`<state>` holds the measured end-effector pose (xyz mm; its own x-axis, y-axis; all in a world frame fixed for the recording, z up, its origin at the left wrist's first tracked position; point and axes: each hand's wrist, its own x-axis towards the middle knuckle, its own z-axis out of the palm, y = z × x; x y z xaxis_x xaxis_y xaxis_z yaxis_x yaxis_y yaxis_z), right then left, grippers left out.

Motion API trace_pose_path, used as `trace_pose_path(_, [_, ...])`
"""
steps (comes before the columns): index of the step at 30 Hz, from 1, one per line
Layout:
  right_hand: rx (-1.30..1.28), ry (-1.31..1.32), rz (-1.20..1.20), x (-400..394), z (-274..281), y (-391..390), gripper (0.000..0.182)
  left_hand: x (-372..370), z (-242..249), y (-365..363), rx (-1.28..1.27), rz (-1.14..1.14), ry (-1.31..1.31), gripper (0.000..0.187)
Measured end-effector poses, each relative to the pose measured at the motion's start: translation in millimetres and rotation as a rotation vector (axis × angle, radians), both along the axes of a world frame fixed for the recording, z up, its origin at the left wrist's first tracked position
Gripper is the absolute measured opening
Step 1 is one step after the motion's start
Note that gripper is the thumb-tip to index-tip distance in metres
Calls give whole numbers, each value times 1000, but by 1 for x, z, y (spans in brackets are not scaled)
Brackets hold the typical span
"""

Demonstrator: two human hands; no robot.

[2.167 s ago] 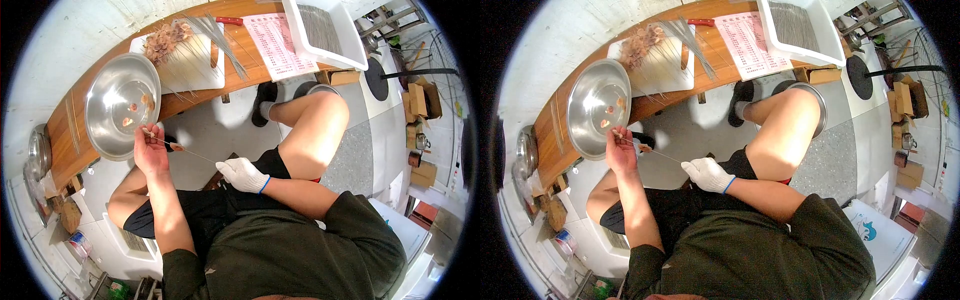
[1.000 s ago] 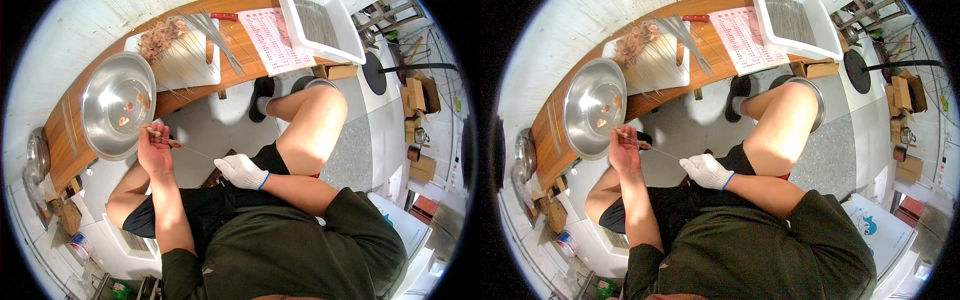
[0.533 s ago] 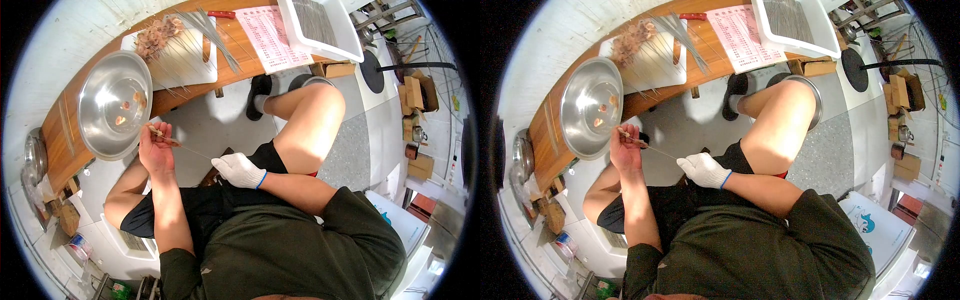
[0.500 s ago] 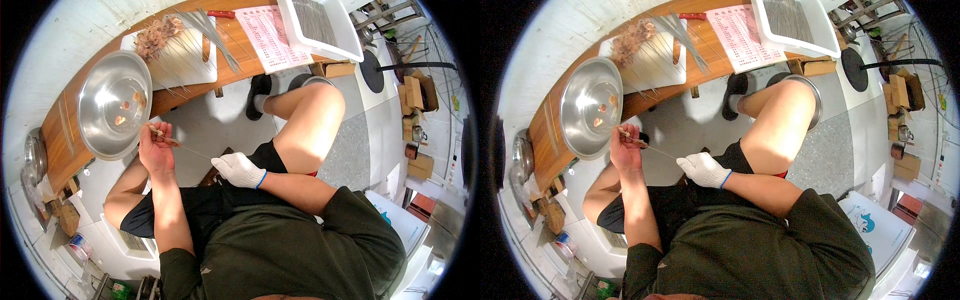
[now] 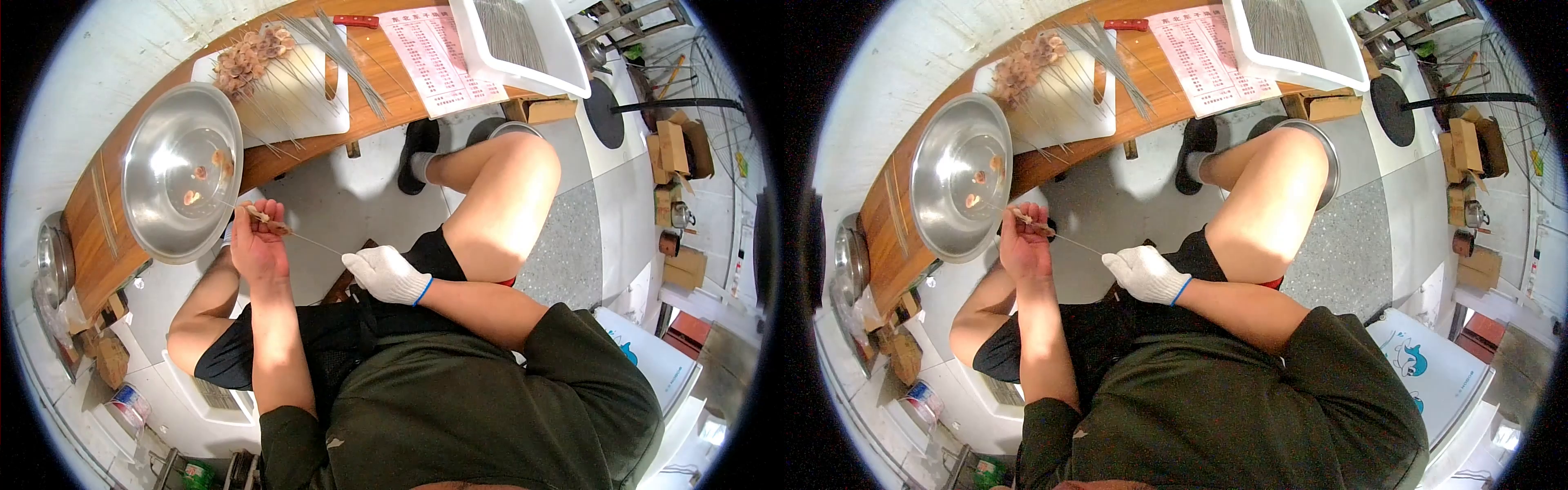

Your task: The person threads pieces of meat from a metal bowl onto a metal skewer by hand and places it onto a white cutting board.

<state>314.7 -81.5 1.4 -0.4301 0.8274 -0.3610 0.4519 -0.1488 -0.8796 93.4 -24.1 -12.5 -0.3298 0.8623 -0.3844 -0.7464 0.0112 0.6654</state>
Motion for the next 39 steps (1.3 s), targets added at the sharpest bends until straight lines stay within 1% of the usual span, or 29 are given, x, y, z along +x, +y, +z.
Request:
trace_pose_path(12, [54, -3, 1, -1, 0, 1, 55, 9, 0, -1, -35, -46, 15, 23])
trace_pose_path(15, [37, -2, 28, 0, 3, 3, 45, 10, -2, -2, -36, -48, 0, 23])
trace_pose_path(18, [77, -13, 51, 0, 2, 3, 47, 12, -3, -2, -47, -53, 12, 23])
trace_pose_path(21, [-27, -32, 23, -1, 1, 6, 50, 16, -1, -1, -76, -53, 37, 23])
trace_pose_path(23, [-51, -18, -8, -3, -5, 6, 52, 16, -1, 0, -93, -52, 56, 23])
trace_pose_path(27, [-139, 27, -25, -4, 2, 11, 55, 17, 0, 0, -45, -56, 29, 20])
trace_pose_path(29, [-126, 34, -19, -4, -1, 13, 55, 19, 2, 1, -26, -39, 46, 20])
trace_pose_path(32, [-144, 58, -30, -4, 1, 14, 55, 19, -2, -3, -22, -70, 111, 26])
trace_pose_path(35, [-159, 53, -32, -4, 3, 15, 55, 16, -8, -3, 30, -98, 112, 28])
trace_pose_path(39, [-173, 54, -52, -4, 2, 14, 54, 21, -6, -1, 27, -94, 112, 27])
